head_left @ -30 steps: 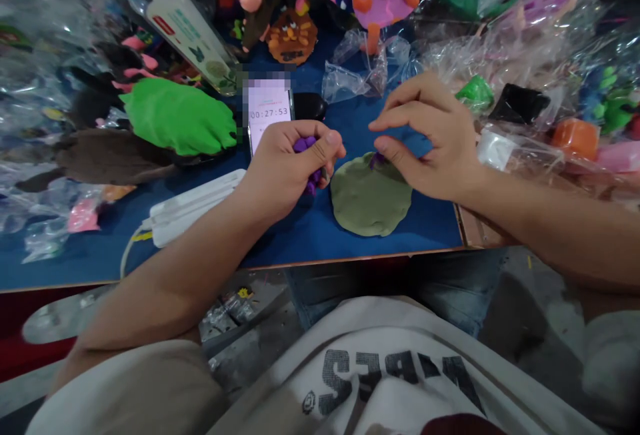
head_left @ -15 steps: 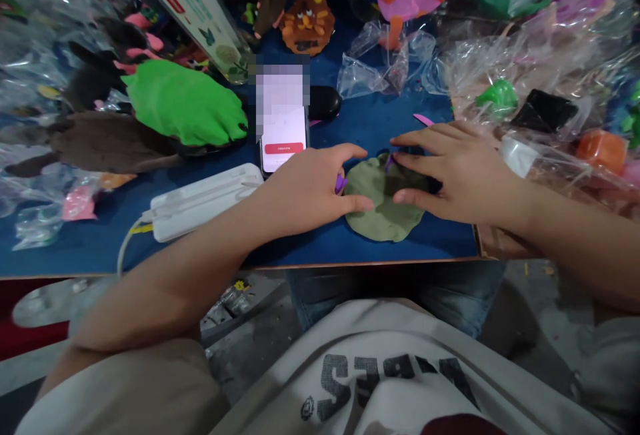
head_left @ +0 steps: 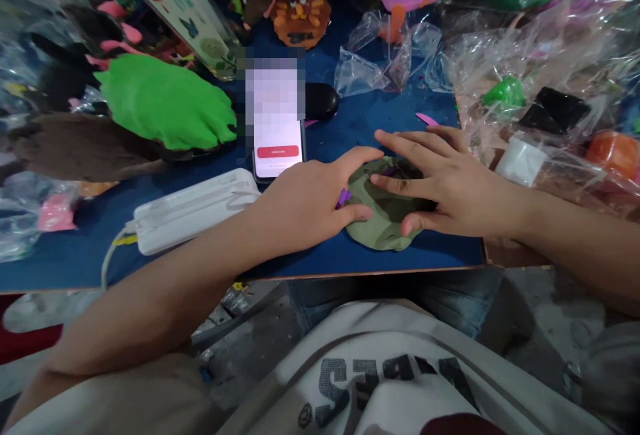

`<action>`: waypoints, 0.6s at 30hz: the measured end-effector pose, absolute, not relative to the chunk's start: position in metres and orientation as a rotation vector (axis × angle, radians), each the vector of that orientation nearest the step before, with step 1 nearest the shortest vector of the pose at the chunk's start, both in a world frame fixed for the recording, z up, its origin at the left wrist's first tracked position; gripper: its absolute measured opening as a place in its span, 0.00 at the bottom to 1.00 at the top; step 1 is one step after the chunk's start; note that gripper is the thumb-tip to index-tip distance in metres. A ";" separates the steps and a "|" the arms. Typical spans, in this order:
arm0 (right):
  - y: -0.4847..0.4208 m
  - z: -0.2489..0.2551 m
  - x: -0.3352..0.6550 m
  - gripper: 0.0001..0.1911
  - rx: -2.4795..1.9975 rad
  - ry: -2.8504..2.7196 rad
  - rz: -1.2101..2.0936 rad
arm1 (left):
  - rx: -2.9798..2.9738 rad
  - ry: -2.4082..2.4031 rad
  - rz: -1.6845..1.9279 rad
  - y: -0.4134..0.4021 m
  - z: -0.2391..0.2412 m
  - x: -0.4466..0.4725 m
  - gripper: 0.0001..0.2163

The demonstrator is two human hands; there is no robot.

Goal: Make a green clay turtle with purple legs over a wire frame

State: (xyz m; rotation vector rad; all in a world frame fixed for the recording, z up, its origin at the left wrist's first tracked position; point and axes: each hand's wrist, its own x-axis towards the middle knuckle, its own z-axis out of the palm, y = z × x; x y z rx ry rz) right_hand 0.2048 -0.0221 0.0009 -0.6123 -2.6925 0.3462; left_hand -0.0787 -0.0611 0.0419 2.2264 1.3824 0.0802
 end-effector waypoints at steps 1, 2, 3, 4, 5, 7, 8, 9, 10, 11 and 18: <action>-0.021 0.002 0.206 0.30 -0.614 -2.691 0.321 | 2.251 1.376 0.046 -0.061 0.043 -0.078 0.35; -0.019 0.003 0.208 0.28 -0.617 -2.686 0.289 | 2.280 1.372 0.008 -0.062 0.044 -0.077 0.34; -0.017 0.004 0.209 0.26 -0.616 -2.677 0.253 | 2.310 1.370 -0.030 -0.062 0.044 -0.077 0.33; -0.015 0.005 0.211 0.25 -0.611 -2.670 0.219 | 2.337 1.369 -0.069 -0.062 0.045 -0.076 0.32; -0.013 0.007 0.213 0.24 -0.606 -2.667 0.190 | 2.361 1.367 -0.100 -0.063 0.045 -0.076 0.32; -0.010 0.009 0.216 0.22 -0.601 -2.674 0.157 | 2.401 1.339 -0.137 -0.063 0.045 -0.076 0.31; -0.009 0.011 0.216 0.22 -0.600 -2.675 0.152 | 2.422 1.315 -0.144 -0.063 0.045 -0.077 0.30; -0.008 0.011 0.217 0.22 -0.602 -2.675 0.155 | 2.443 1.287 -0.148 -0.063 0.044 -0.077 0.28; -0.007 0.012 0.217 0.22 -0.603 -2.674 0.163 | 2.461 1.262 -0.154 -0.063 0.044 -0.078 0.27; -0.006 0.012 0.216 0.23 -0.594 -2.669 0.168 | 2.475 1.245 -0.161 -0.063 0.044 -0.079 0.26; 0.001 0.011 0.218 0.22 -0.585 -2.670 0.251 | 2.579 1.301 -0.173 -0.065 0.045 -0.083 0.27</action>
